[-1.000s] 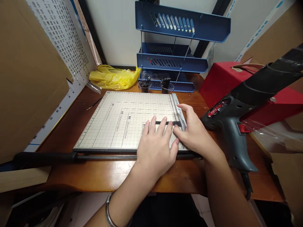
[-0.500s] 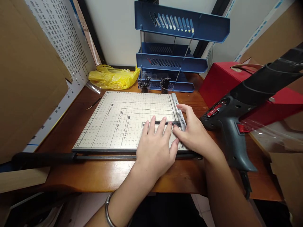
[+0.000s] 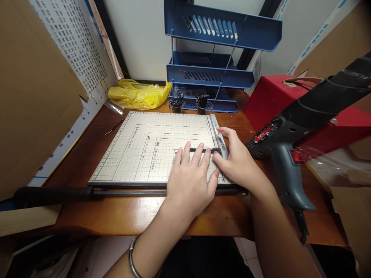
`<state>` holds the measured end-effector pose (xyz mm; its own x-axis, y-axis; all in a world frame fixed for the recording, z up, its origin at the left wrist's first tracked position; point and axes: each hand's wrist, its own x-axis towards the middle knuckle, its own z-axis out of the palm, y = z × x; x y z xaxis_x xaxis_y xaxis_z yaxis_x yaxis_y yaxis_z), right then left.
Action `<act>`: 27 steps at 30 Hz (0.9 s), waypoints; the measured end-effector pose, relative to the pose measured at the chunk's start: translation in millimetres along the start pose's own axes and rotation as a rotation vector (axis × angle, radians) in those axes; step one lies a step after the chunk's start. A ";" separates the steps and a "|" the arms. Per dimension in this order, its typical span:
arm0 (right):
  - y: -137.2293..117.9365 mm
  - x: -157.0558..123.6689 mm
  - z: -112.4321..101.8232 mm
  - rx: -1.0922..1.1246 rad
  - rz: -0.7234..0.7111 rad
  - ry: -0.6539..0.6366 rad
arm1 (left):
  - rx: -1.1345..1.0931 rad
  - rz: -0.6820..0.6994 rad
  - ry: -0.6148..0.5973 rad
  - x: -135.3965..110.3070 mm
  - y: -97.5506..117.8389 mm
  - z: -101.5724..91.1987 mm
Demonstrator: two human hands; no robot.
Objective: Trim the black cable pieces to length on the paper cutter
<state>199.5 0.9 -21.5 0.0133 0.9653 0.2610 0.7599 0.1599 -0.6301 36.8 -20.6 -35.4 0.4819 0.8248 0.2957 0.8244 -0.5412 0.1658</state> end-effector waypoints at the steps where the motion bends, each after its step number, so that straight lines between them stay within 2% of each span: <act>1: 0.2 0.2 0.6 0.008 0.002 -0.001 | 0.000 0.000 -0.005 -0.1 0.3 -0.1; 10: 9.9 3.8 10.2 0.010 0.085 0.000 | 0.000 -0.004 -0.016 -0.1 1.4 -0.8; 20: 0.1 1.5 12.8 0.054 0.189 -0.049 | 0.000 0.007 -0.017 -0.1 0.6 -1.5; 27: -0.4 1.3 15.0 0.015 0.188 -0.056 | 0.009 0.016 -0.034 -0.5 -0.3 -3.2</act>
<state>189.5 5.2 -31.8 0.1180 0.9883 0.0970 0.7375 -0.0218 -0.6750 35.4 -21.3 -32.6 0.5051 0.8211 0.2659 0.8189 -0.5532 0.1527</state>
